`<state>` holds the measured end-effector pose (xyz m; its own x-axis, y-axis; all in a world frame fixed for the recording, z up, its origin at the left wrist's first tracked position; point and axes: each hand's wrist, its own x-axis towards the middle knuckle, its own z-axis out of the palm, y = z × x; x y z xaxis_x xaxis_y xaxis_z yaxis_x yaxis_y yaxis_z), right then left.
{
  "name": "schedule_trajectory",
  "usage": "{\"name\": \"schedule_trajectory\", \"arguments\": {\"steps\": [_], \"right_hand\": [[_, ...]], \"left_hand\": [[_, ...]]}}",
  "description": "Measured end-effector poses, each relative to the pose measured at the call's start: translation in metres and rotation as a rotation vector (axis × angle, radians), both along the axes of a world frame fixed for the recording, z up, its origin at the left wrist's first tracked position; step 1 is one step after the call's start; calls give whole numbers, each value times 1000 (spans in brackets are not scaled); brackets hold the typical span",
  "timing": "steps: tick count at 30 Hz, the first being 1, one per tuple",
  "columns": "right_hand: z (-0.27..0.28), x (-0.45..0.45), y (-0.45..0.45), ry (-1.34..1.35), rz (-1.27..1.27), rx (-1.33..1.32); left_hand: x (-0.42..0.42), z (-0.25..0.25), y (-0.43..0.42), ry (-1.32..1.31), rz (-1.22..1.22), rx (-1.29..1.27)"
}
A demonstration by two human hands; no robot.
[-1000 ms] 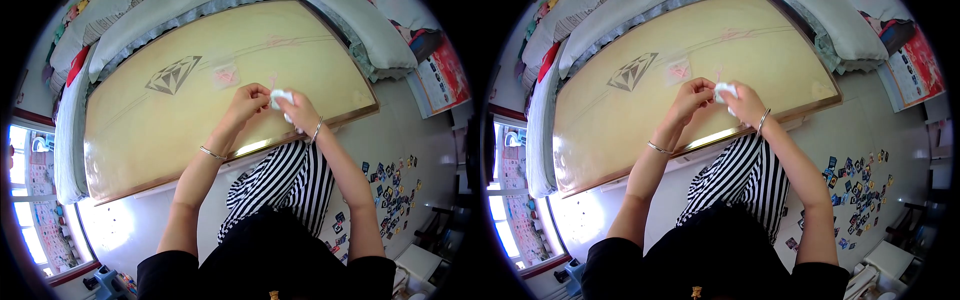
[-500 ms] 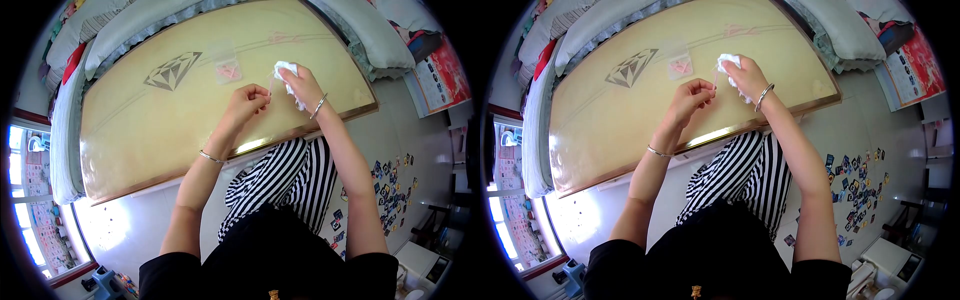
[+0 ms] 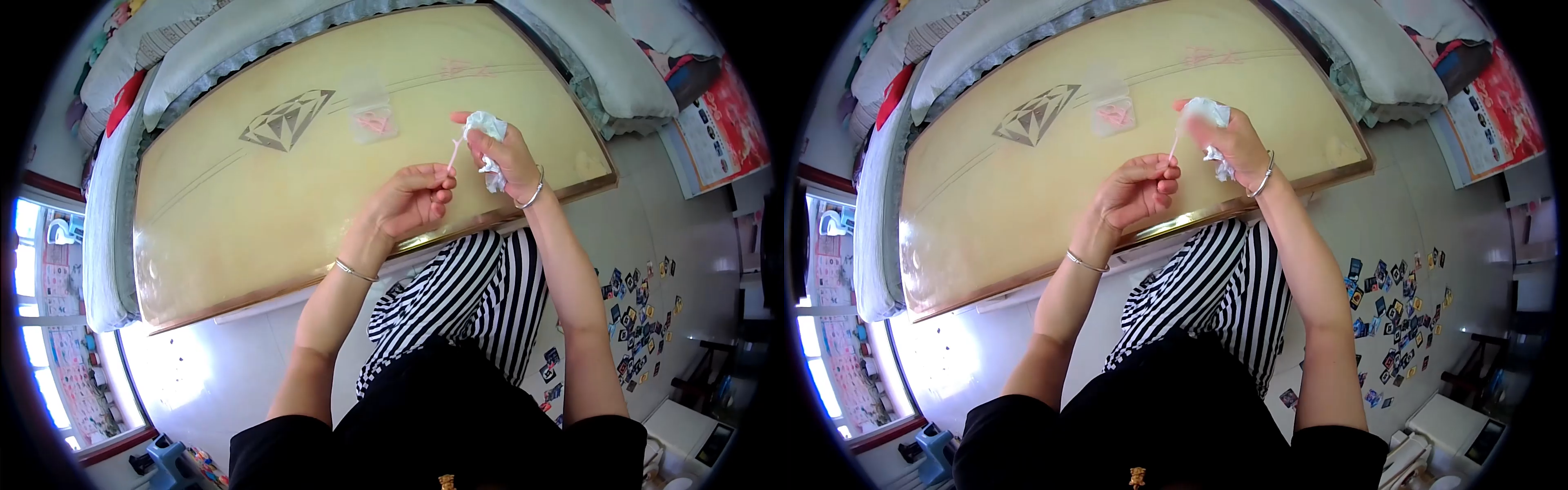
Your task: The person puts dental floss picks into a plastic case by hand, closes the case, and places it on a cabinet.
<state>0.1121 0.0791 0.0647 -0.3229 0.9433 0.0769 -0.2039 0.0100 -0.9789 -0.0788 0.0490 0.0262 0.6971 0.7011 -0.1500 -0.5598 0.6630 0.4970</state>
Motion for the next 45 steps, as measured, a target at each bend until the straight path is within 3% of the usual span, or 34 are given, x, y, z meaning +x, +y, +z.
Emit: {"name": "schedule_trajectory", "arguments": {"steps": [2, 5, 7, 11, 14, 17, 19, 21, 23, 26, 28, 30, 34, 36, 37, 45], "right_hand": [[-2, -2, 3, -56, 13, 15], [3, -12, 0, -139, -37, 24], [4, -16, -1, -167, -87, 15], [3, -18, 1, -194, -160, 100], [2, -18, -4, -185, -217, 155], [-3, -22, -7, -132, -226, 113], [-4, -21, -8, -66, -228, 59], [-3, -14, -6, -65, -35, -94], [-11, -12, -2, -77, -42, -92], [-15, -14, 4, -139, -65, -65], [-15, -17, 5, -187, -86, -44], [-14, -24, 7, -223, -234, 94], [-16, -24, -7, -397, -263, 81], [-21, -30, -26, -382, 54, -45], [-23, -32, -27, -382, 54, -51], [-18, -47, 8, -340, -149, 5]], "left_hand": [[-1, -2, -4, -44, -24, -15], [1, 11, -10, 97, 20, 46], [5, 21, -15, 562, 242, 296], [1, 12, -13, 643, 337, 361], [-1, 5, -13, 622, 369, 364], [-2, -2, -9, 422, 316, 163], [-5, -10, -6, 89, 117, 33], [-5, -14, -4, -29, 27, -50], [-5, -15, -4, -146, -59, -135], [-2, -3, -12, 84, 11, -17], [0, 4, -17, 531, 244, 303], [-1, 1, -15, 574, 268, 364], [1, -6, -13, 704, 401, 415], [1, -13, -15, 736, 421, 420], [2, -16, -15, 815, 465, 474], [-6, -15, -16, 934, 612, 471]]}}
